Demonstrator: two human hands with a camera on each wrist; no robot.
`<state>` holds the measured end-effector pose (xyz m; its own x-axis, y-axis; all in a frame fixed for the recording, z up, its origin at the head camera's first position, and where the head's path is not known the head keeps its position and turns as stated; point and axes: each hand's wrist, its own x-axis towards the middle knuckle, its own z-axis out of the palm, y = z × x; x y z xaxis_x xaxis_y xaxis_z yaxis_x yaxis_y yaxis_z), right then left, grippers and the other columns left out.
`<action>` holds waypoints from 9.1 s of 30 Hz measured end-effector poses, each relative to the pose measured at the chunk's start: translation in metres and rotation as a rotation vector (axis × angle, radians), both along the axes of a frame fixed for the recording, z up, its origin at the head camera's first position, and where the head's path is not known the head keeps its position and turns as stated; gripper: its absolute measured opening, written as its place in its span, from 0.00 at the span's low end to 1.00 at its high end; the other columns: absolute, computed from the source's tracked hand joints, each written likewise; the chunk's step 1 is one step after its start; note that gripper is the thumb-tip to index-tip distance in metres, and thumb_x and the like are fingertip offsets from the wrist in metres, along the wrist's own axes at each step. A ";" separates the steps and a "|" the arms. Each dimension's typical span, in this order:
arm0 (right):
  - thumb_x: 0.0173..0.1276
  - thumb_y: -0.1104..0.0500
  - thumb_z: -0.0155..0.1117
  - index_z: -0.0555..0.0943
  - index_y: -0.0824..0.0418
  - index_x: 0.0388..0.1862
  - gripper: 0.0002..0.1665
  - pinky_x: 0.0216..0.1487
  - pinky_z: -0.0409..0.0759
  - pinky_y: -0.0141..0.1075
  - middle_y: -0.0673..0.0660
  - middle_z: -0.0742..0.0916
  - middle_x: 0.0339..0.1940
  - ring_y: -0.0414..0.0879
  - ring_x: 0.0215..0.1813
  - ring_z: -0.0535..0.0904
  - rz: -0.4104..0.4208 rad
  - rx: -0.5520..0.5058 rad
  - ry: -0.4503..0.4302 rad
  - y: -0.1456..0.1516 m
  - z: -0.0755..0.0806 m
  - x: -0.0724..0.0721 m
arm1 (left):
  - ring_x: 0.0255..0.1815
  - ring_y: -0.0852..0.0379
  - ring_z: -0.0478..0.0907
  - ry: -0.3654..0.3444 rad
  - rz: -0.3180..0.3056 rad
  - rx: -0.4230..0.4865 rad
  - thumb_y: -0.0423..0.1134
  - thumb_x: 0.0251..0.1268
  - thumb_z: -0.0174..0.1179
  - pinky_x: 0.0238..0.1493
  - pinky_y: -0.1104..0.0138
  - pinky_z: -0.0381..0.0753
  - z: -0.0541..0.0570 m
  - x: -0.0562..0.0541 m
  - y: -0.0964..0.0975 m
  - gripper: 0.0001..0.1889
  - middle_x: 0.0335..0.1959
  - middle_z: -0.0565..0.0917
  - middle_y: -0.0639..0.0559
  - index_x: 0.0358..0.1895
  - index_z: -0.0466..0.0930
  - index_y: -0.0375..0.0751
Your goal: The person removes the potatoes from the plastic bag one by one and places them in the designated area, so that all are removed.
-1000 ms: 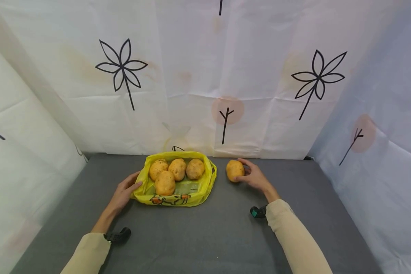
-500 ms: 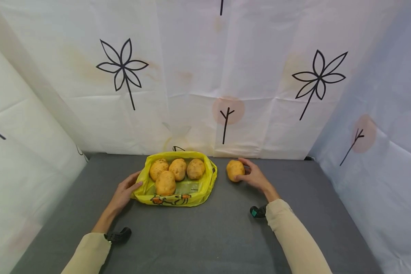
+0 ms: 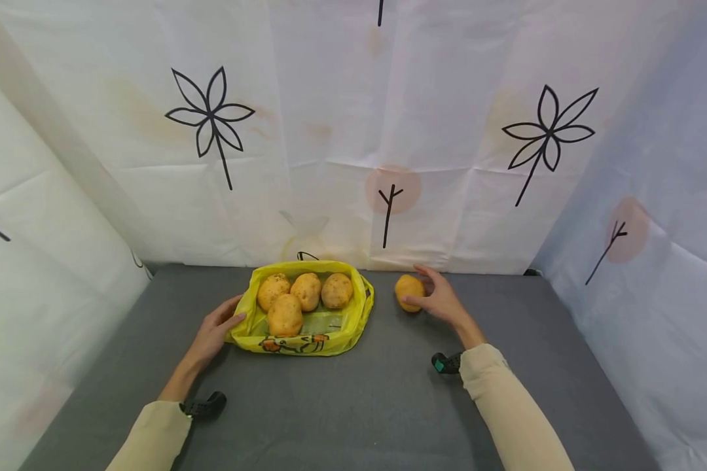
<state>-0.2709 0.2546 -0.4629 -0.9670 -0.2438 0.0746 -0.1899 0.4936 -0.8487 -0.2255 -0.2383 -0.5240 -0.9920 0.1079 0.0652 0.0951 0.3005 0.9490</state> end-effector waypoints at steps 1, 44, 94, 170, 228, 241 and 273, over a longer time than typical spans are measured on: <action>0.66 0.58 0.75 0.59 0.66 0.80 0.50 0.68 0.64 0.64 0.72 0.65 0.76 0.71 0.73 0.62 -0.003 0.021 0.016 -0.002 0.001 0.000 | 0.76 0.43 0.60 0.000 0.002 0.003 0.47 0.79 0.55 0.71 0.50 0.61 0.000 0.000 0.000 0.32 0.77 0.63 0.40 0.79 0.61 0.39; 0.62 0.54 0.79 0.71 0.62 0.74 0.44 0.67 0.68 0.58 0.64 0.73 0.72 0.63 0.69 0.70 0.104 0.129 0.093 -0.143 0.001 -0.014 | 0.76 0.44 0.60 0.006 0.001 0.000 0.48 0.79 0.55 0.64 0.71 0.65 0.000 0.000 0.000 0.32 0.77 0.63 0.41 0.79 0.61 0.40; 0.62 0.65 0.76 0.66 0.66 0.76 0.46 0.68 0.65 0.61 0.68 0.69 0.72 0.65 0.68 0.68 0.039 -0.066 0.220 -0.031 0.041 0.021 | 0.77 0.43 0.59 0.008 -0.011 0.019 0.47 0.79 0.56 0.58 0.83 0.63 0.001 0.001 -0.001 0.31 0.77 0.63 0.40 0.78 0.62 0.40; 0.66 0.63 0.74 0.60 0.67 0.79 0.47 0.70 0.57 0.65 0.70 0.64 0.78 0.69 0.76 0.57 0.024 -0.023 0.131 0.041 0.024 0.016 | 0.77 0.35 0.57 0.013 -0.021 0.011 0.39 0.81 0.53 0.57 0.82 0.63 0.030 0.015 0.010 0.30 0.77 0.61 0.30 0.78 0.59 0.29; 0.56 0.57 0.83 0.75 0.56 0.72 0.44 0.57 0.78 0.50 0.61 0.73 0.63 0.56 0.61 0.73 0.255 0.091 0.309 -0.225 -0.024 0.041 | 0.74 0.41 0.63 0.037 -0.001 -0.014 0.46 0.80 0.55 0.66 0.64 0.67 -0.001 0.000 0.001 0.31 0.76 0.65 0.37 0.78 0.61 0.39; 0.56 0.58 0.83 0.72 0.56 0.74 0.47 0.60 0.76 0.51 0.60 0.72 0.64 0.56 0.62 0.73 0.252 0.128 0.285 -0.229 -0.027 0.040 | 0.74 0.40 0.63 0.051 -0.011 0.005 0.44 0.80 0.55 0.59 0.78 0.66 -0.001 0.000 0.001 0.30 0.75 0.66 0.37 0.78 0.62 0.38; 0.53 0.64 0.83 0.72 0.59 0.73 0.48 0.51 0.78 0.61 0.64 0.71 0.63 0.57 0.56 0.74 0.186 -0.135 0.321 -0.177 0.011 0.041 | 0.77 0.36 0.58 0.017 -0.017 0.008 0.38 0.80 0.54 0.56 0.85 0.62 0.007 0.003 0.003 0.30 0.77 0.61 0.32 0.78 0.59 0.32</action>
